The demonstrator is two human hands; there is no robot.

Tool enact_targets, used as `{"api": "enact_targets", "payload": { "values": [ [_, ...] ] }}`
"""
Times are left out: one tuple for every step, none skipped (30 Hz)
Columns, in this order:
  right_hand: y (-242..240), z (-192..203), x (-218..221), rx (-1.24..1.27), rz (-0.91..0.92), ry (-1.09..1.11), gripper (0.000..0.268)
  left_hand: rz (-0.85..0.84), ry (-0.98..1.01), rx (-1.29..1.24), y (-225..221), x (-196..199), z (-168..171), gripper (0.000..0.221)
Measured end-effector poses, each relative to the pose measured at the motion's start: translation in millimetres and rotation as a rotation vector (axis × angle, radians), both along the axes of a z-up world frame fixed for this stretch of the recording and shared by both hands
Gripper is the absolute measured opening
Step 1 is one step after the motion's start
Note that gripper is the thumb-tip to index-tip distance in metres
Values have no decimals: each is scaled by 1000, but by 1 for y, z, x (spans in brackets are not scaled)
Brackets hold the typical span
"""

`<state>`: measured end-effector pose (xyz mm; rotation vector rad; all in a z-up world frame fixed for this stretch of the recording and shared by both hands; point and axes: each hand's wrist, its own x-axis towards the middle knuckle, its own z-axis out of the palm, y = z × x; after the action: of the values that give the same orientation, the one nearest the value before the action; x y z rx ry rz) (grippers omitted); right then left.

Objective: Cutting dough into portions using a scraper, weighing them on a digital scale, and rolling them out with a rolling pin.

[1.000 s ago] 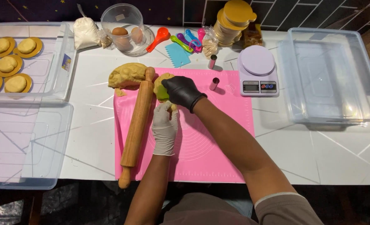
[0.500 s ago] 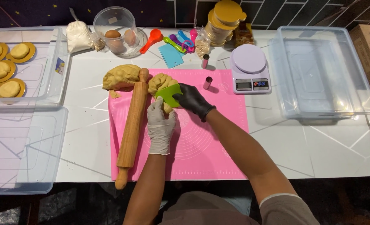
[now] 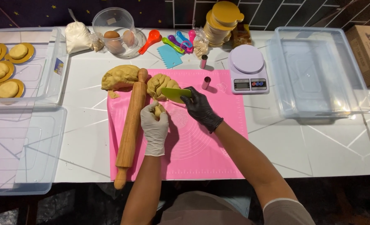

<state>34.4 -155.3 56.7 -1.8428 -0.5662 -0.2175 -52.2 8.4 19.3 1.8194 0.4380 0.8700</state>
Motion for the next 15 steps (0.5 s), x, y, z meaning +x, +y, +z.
{"api": "enact_targets", "payload": {
  "values": [
    [2,1,-1,1,0,0,15,0,0,1,-3,-3,9,44],
    [3,1,-3,-23,-18,-8,17,-16,-35,-62,-7,-7,18,36],
    [5,0,-5,-47,-36,-16,18,-33,-71,-125,-10,-10,27,29],
    [4,2,-7,-47,-37,-16,18,-35,-70,-125,-13,-11,33,29],
    [4,3,-10,-52,-47,-3,21,-86,-102,-261,-15,-11,39,34],
    [3,5,-12,-59,-55,10,24,-136,-133,-397,-17,-12,45,41],
    [4,3,-12,-59,-56,10,24,-137,-133,-398,-14,-10,42,41],
    [4,0,-13,-57,-64,13,25,-174,-203,-478,-10,-8,39,45],
    [3,-2,-13,-54,-72,16,25,-211,-273,-559,-7,-7,35,48],
    [4,-9,-9,-54,-74,18,25,-213,-270,-559,-7,-10,41,48],
    [4,-15,-6,-58,-79,-16,26,-186,-226,-494,-7,-13,46,50],
    [5,-21,-1,-62,-84,-52,26,-159,-183,-429,-7,-15,52,52],
    [6,-21,1,-61,-85,-51,26,-161,-182,-429,-11,-17,53,52],
    [7,-22,3,-39,-61,-86,25,-132,-120,-421,-14,-19,54,54],
    [9,-22,4,-17,-37,-121,25,-104,-57,-412,-17,-22,54,57]
  ]
}}
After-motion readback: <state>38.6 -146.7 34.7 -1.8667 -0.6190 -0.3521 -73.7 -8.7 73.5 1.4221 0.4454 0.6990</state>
